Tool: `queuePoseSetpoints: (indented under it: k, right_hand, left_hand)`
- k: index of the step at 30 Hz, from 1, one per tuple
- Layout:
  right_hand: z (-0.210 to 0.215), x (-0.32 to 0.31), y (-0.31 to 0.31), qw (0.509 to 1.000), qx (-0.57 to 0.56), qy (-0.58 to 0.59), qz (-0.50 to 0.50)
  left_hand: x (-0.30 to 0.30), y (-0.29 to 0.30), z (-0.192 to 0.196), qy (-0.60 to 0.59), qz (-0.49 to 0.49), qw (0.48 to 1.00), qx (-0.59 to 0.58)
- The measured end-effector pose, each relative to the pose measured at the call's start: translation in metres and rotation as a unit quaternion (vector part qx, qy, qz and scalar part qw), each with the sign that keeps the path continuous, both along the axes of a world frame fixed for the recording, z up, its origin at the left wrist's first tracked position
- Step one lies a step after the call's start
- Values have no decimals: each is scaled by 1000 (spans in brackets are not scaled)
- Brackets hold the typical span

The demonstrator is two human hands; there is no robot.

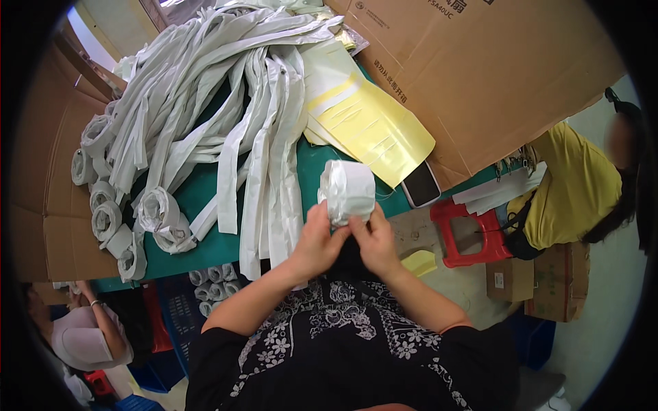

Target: Rolling and packing white fabric belts into paper wraps at a factory workstation.

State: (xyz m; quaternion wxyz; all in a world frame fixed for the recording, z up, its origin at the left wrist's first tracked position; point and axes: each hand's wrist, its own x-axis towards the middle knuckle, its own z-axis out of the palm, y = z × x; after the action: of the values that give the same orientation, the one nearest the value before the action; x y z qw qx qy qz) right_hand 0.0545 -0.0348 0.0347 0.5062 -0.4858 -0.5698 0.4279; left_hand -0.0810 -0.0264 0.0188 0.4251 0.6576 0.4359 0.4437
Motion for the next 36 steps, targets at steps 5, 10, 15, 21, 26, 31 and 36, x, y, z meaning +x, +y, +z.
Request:
queuePoseSetpoints:
  k: [5, 10, 15, 21, 26, 31, 36]
  right_hand:
    - [-26, 10, -12, 999, -40, 28, -22]
    - [-29, 30, 13, 980, -121, 159, -7]
    - [41, 67, 86, 989, 111, -84, -50]
    - [15, 63, 185, 876, 216, -430, -28]
    - [-22, 70, 210, 879, 121, -452, -87]
    - [-28, 73, 214, 892, 129, -423, -94]
    - [-28, 73, 212, 884, 124, -443, -85]
  left_hand:
    - [15, 3, 7, 127, -43, 988, 80]
    - [-6, 83, 61, 285, -265, 911, 139]
    - [-12, 215, 38, 261, -22, 964, 48]
    - [11, 291, -20, 447, 34, 890, 85]
    - [17, 301, -18, 477, 72, 873, 78]
    - [9, 310, -6, 377, 75, 923, -36]
    - [18, 300, 6, 456, 39, 886, 73]
